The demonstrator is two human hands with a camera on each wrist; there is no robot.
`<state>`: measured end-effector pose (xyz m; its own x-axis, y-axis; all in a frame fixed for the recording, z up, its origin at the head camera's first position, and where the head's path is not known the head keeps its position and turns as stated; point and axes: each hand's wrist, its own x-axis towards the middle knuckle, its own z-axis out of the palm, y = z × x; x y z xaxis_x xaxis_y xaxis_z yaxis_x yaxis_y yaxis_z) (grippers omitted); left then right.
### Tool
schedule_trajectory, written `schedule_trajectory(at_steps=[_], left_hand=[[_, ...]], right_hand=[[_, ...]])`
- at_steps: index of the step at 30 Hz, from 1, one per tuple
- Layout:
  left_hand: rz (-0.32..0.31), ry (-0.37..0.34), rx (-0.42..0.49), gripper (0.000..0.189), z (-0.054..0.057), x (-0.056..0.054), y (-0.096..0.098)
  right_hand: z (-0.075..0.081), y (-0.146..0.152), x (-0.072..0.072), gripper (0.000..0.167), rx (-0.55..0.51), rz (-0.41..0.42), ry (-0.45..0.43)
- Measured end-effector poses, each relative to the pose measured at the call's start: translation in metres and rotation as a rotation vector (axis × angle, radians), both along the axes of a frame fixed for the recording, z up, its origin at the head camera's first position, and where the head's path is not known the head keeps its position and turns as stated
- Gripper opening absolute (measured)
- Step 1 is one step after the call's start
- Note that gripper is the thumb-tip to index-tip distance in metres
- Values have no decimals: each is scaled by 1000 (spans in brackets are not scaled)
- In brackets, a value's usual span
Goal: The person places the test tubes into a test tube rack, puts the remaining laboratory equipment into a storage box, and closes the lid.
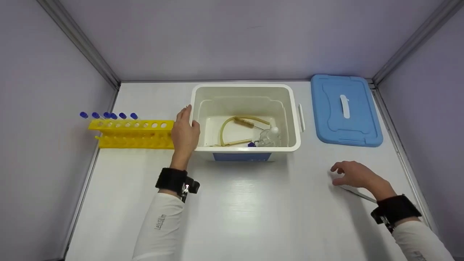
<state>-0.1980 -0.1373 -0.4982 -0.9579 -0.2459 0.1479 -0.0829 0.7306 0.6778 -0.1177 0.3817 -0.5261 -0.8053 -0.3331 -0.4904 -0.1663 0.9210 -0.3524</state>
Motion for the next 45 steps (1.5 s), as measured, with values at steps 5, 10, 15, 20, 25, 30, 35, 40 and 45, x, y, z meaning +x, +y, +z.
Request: schedule_trajectory(at_steps=[5, 10, 15, 20, 25, 30, 35, 40, 45], left_hand=[[6, -9, 2, 51, 0, 1, -1], [8, -24, -1, 51, 0, 1, -2], [13, -27, 2, 51, 2, 1, -2], [12, -22, 2, 51, 1, 1, -2], [10, -24, -4, 51, 0, 1, -1], [13, -31, 1, 51, 1, 1, 1], [17, -40, 2, 51, 2, 0, 4], [14, -45, 10, 52, 3, -1, 6], [12, -50, 9, 52, 2, -1, 7]], right_hand=[[-7, 5, 7, 43, 24, 8, -18], [-13, 11, 16, 41, 45, 24, -39], [-16, 20, 21, 34, 63, 26, -44], [-20, 27, 24, 29, 130, 57, -17], [-25, 31, 26, 22, 164, 51, -10], [-27, 33, 25, 14, 164, 54, 8], [-26, 33, 24, 13, 158, 69, 44], [-28, 33, 25, 13, 135, 68, 98], [-36, 32, 25, 9, 76, 35, 164]])
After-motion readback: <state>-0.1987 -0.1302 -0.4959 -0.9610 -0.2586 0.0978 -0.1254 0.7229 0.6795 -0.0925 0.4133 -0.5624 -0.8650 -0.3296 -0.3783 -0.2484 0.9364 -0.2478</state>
